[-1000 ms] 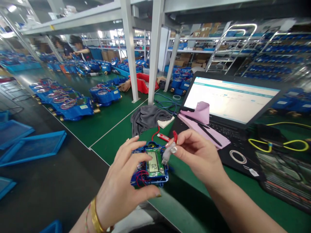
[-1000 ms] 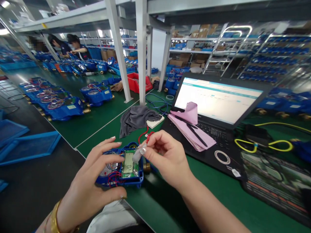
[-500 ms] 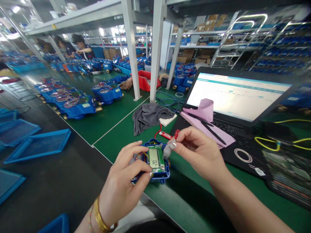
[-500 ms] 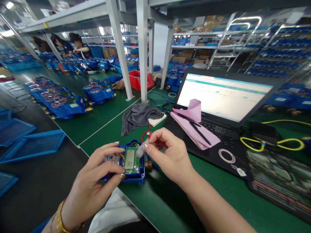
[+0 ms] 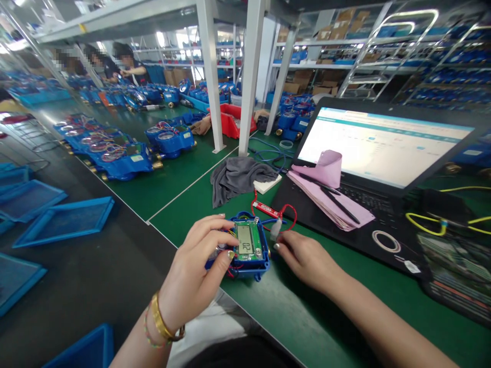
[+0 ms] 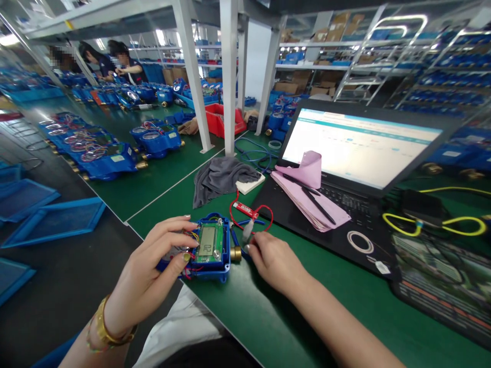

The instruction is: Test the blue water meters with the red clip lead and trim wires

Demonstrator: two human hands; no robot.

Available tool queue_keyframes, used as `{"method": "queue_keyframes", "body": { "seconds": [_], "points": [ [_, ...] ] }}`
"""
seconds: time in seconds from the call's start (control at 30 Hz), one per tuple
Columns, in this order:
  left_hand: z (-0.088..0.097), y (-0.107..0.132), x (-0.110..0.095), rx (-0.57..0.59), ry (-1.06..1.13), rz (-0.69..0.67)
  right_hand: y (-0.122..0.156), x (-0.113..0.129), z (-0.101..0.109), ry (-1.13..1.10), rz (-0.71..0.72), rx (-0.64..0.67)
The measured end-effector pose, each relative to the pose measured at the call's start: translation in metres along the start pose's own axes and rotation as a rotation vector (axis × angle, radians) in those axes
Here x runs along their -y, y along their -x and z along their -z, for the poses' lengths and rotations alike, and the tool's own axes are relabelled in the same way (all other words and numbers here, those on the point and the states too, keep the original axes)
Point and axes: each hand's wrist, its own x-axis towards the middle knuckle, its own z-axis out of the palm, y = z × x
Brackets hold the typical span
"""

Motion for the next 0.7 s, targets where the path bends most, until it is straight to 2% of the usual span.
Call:
{"method": "queue_keyframes", "body": {
  "seconds": [0.07, 0.17, 0.33, 0.53, 0.7],
  "points": [
    [0.001, -0.004, 0.001, -0.003, -0.01, 0.022, -0.001, 0.001, -0.002, -0.005, 0.039, 0.08],
    [0.001, -0.01, 0.005, -0.009, -0.017, 0.049, -0.002, 0.0, 0.0, -0.006, 0.043, 0.131],
    [0.0, -0.018, 0.015, 0.014, -0.006, 0.042, -0.001, -0.002, 0.004, -0.026, 0.044, 0.177],
    [0.001, -0.016, 0.018, 0.028, -0.023, -0.001, -0.003, 0.008, -0.003, 0.055, -0.006, 0.192],
    [0.003, -0.009, 0.016, 0.019, -0.061, -0.025, 0.022, 0.006, 0.007, 0.159, -0.069, 0.249]
  ]
}}
